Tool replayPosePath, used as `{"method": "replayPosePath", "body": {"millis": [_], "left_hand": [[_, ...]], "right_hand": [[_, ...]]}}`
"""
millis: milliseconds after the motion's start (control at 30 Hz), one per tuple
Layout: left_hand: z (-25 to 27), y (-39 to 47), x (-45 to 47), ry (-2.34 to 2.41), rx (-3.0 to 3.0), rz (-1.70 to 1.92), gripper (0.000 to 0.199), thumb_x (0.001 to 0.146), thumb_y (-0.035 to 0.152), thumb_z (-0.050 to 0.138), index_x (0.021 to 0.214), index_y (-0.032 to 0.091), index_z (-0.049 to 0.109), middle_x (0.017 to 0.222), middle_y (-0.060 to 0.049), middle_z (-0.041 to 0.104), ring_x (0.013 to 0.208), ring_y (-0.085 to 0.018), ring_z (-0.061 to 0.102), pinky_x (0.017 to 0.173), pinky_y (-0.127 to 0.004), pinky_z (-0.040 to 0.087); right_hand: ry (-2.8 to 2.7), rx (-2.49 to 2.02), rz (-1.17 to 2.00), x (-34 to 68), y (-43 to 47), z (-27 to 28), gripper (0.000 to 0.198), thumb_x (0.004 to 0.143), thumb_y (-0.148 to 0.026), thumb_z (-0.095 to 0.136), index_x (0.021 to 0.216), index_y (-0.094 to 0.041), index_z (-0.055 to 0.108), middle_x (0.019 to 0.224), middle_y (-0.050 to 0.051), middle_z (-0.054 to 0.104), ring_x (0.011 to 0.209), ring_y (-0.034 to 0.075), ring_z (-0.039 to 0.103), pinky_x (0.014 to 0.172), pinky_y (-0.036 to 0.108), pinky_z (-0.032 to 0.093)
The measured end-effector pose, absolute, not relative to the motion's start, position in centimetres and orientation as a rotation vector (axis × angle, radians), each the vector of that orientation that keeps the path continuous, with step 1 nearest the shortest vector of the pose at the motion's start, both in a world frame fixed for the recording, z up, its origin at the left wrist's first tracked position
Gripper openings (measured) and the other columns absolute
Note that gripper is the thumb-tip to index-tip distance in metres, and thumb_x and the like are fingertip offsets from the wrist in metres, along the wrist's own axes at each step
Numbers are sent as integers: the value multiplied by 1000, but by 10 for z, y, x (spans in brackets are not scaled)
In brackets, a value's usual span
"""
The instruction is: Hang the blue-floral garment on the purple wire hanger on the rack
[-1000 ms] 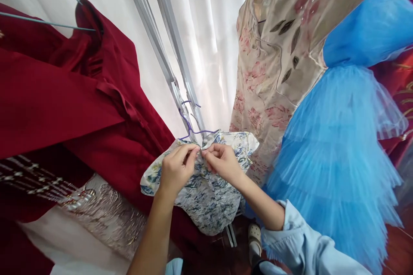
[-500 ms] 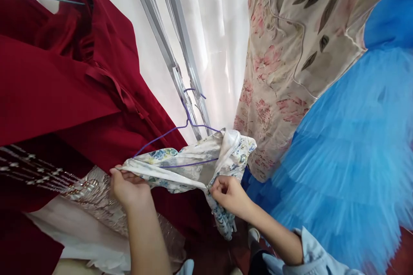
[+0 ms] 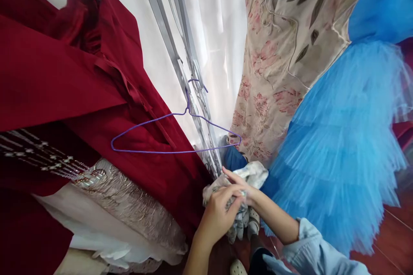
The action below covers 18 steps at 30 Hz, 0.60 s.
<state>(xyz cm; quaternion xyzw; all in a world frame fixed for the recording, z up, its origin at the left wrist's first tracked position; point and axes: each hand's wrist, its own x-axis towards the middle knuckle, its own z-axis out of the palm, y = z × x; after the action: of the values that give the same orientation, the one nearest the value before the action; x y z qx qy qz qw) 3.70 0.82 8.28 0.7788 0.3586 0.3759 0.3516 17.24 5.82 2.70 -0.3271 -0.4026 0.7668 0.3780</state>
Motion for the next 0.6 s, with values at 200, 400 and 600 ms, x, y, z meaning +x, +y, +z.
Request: {"method": "replayPosePath", "body": {"millis": [200, 400, 600], "left_hand": [[60, 26, 20, 902, 1782, 981, 41, 94, 34, 56, 134, 25, 54, 132, -8, 60, 122, -24, 55, 108, -39, 39], [20, 30, 25, 886, 1530, 651, 40, 88, 44, 63, 120, 19, 64, 116, -8, 67, 112, -27, 59, 101, -37, 45], [47, 46, 8, 1075, 1596, 927, 31, 89, 46, 60, 85, 16, 66, 82, -3, 65, 82, -20, 60, 75, -25, 48]], "right_hand": [[-1158, -866, 2277, 213, 42, 44, 22, 67, -30, 77, 79, -13, 70, 69, 0, 68, 57, 12, 59, 62, 24, 48], [-1876, -972, 1586, 282, 71, 122, 26, 82, -34, 67, 88, -10, 75, 73, 1, 69, 64, 13, 58, 62, 22, 45], [-1885, -1084, 897, 336, 125, 185, 25, 81, -37, 70, 77, -13, 72, 70, 2, 65, 66, 15, 59, 60, 24, 43]]}}
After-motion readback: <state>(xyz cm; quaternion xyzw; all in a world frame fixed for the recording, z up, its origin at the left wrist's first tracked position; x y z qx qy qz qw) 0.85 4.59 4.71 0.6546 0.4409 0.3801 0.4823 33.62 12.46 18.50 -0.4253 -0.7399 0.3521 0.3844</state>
